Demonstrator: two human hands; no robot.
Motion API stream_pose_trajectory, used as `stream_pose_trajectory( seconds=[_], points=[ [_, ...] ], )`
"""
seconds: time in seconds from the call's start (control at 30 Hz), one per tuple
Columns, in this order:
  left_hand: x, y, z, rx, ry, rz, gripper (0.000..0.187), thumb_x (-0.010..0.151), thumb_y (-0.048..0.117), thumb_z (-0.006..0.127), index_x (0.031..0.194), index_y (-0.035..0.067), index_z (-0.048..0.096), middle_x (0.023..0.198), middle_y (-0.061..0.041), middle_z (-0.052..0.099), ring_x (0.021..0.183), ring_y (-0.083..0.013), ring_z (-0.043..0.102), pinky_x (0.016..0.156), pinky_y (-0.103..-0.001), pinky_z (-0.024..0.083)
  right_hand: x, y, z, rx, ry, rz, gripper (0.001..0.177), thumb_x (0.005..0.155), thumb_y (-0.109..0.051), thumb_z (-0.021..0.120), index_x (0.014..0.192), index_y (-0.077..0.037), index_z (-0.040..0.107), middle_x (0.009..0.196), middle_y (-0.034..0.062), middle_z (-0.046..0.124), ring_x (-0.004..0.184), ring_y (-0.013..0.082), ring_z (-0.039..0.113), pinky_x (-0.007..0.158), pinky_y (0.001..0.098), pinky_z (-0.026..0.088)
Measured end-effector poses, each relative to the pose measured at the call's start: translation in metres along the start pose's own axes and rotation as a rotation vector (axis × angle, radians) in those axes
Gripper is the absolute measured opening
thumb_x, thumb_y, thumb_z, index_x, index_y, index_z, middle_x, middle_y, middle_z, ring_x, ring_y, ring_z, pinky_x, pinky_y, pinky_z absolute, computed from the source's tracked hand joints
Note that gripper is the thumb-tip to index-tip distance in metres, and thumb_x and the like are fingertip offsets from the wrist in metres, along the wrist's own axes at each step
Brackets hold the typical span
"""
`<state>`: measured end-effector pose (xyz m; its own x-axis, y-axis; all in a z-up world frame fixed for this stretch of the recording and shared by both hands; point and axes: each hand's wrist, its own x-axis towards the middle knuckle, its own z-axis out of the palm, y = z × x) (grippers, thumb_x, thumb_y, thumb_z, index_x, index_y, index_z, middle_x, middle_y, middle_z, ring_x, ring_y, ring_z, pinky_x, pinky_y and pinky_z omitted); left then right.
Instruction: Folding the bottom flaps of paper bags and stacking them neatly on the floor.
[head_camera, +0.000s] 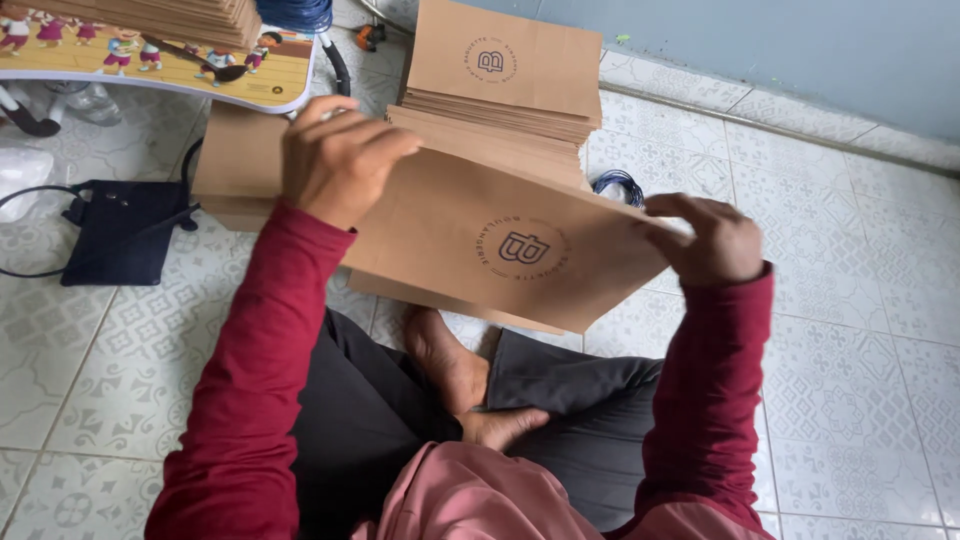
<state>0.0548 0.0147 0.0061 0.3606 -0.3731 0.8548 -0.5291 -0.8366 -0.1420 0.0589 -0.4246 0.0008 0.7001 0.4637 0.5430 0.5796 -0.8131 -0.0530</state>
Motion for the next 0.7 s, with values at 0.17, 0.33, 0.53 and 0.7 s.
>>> stream_pose_trajectory(
  seconds=[0.17,0.33,0.53,0.7],
  points=[
    [0.009,0.042,0.016,0.005,0.137,0.136,0.015,0.094,0.009,0.085,0.093,0.021,0.076,0.088,0.005,0.076,0.079,-0.0131,0.072,0.098,-0.040,0.053,0.025,-0.068,0.026,0.116,0.003,-0.191,0.047,0.088,-0.020,0.074,0.135,-0.018,0.070,0.115,0.0132,0.078,0.095,0.0344,0.074,0.079,0.0470,0.059],
    [-0.013,0.050,0.012,-0.026,0.215,0.109,0.010,0.102,0.013,0.072,0.095,0.019,0.077,0.100,0.003,0.075,0.093,-0.0147,0.072,0.100,-0.044,0.055,0.026,-0.075,0.085,0.066,0.168,-0.238,0.040,0.107,-0.009,0.051,0.140,-0.025,0.068,0.122,0.0103,0.076,0.107,0.0317,0.074,0.084,0.0437,0.062],
    [-0.113,0.061,0.047,-0.107,0.014,-0.010,0.021,0.098,0.006,0.068,0.113,0.018,0.077,0.118,-0.001,0.075,0.109,-0.0221,0.072,0.100,-0.043,0.055,-0.018,-0.087,0.173,-0.110,0.458,-0.223,0.047,0.106,-0.008,0.046,0.137,-0.032,0.072,0.135,0.0112,0.070,0.128,0.0306,0.063,0.119,0.0497,0.034],
    [-0.189,0.093,0.046,-0.198,-0.162,-0.141,0.032,0.094,0.002,0.065,0.118,0.020,0.075,0.118,-0.002,0.074,0.110,-0.0253,0.071,0.099,-0.044,0.056,-0.092,-0.122,0.213,-0.052,0.321,-0.149,0.042,0.108,-0.015,0.045,0.139,-0.031,0.068,0.140,0.0096,0.067,0.136,0.0306,0.058,0.122,0.0524,0.031]
  ],
)
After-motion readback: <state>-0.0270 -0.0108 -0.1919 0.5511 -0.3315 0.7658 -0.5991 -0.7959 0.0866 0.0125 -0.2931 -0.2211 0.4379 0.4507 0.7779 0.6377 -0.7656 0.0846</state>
